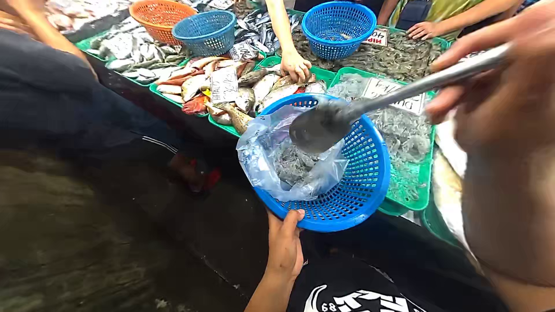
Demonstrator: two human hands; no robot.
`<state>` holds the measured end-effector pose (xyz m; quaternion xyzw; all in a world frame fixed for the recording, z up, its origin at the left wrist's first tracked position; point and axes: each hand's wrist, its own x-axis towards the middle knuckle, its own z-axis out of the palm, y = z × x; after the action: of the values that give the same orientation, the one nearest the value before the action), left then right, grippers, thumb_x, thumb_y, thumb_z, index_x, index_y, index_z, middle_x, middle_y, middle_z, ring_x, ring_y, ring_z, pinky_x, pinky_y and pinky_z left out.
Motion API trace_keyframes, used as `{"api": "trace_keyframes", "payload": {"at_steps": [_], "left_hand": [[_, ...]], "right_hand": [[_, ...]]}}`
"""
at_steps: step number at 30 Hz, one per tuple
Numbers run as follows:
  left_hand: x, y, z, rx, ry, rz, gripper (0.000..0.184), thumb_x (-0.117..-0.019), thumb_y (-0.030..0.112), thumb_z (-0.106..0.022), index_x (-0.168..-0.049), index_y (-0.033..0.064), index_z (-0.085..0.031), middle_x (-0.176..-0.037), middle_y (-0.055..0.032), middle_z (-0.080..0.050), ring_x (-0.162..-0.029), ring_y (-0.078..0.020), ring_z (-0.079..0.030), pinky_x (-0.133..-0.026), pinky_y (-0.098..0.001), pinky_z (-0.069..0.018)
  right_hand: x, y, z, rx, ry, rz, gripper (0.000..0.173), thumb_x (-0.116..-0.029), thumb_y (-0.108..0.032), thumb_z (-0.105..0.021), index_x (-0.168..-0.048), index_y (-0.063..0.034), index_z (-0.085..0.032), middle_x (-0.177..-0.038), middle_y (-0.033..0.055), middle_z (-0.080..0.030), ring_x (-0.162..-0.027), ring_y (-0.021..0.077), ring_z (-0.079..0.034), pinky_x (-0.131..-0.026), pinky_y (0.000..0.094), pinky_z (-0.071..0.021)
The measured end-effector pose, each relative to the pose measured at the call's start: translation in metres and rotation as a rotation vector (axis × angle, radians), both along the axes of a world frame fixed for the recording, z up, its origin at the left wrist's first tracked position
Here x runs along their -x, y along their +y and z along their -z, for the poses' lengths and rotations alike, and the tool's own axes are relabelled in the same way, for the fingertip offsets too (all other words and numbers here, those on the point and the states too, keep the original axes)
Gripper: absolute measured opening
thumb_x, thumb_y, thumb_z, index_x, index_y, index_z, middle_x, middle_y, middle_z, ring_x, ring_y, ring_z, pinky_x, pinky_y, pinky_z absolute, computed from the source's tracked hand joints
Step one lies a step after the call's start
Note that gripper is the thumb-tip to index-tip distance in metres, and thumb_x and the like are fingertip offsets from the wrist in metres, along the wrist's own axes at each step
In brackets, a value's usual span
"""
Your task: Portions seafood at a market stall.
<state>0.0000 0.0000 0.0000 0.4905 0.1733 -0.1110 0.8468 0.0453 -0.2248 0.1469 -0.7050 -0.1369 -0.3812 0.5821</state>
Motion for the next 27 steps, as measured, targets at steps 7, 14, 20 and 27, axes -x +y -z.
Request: {"api": "trace_keyframes", "payload": {"at_steps": [7, 14, 20, 27], "left_hand": [[-0.009, -0.003, -0.003, -0.026, -0.047, -0.002, 0.069, -0.0827, -0.006, -0.053, -0.146, 0.0029, -0.025, -0.112, -0.0055, -0.062, -0.094, -0.0074, -0.07, -0.08, -0.0249, -0.0607], [-0.015, -0.004, 0.003, -0.045, -0.1, 0.033, 0.085, -0.0832, -0.006, -0.055, -0.154, 0.0011, -0.01, -0.123, -0.0097, -0.056, -0.102, -0.0074, -0.068, -0.087, -0.0245, -0.0588], [-0.015, -0.003, 0.007, -0.025, -0.067, 0.054, 0.083, -0.0841, -0.007, -0.054, -0.154, 0.0029, -0.012, -0.123, -0.0101, -0.056, -0.101, -0.0095, -0.068, -0.085, -0.0262, -0.0596], [-0.015, -0.004, 0.007, 0.004, -0.02, 0.063, 0.078, -0.0866, -0.007, -0.052, -0.154, 0.0056, -0.015, -0.119, -0.0116, -0.059, -0.096, -0.0133, -0.07, -0.079, -0.028, -0.061]], "right_hand": [[-0.025, 0.035, 0.048, 0.59, -0.077, 0.15, 0.014, -0.1012, -0.013, -0.061, -0.098, 0.0004, -0.06, -0.082, 0.0069, -0.064, -0.061, 0.0053, -0.061, -0.053, 0.0209, -0.054], [-0.037, 0.035, 0.055, 0.404, 0.076, 0.086, 0.014, -0.1031, -0.016, -0.058, -0.095, -0.0056, -0.054, -0.069, -0.0043, -0.059, -0.049, -0.0008, -0.058, -0.044, 0.0194, -0.0553], [-0.048, 0.034, 0.062, 0.008, 0.313, 0.035, 0.011, -0.1076, -0.023, -0.054, -0.101, -0.0145, -0.049, -0.069, -0.0066, -0.064, -0.041, 0.002, -0.057, -0.038, 0.0198, -0.0535], [-0.055, 0.012, 0.068, -0.301, 0.417, 0.102, 0.012, -0.1092, -0.016, -0.048, -0.098, -0.0155, -0.047, -0.061, -0.0067, -0.065, -0.039, 0.0029, -0.057, -0.038, 0.0183, -0.0506]]}}
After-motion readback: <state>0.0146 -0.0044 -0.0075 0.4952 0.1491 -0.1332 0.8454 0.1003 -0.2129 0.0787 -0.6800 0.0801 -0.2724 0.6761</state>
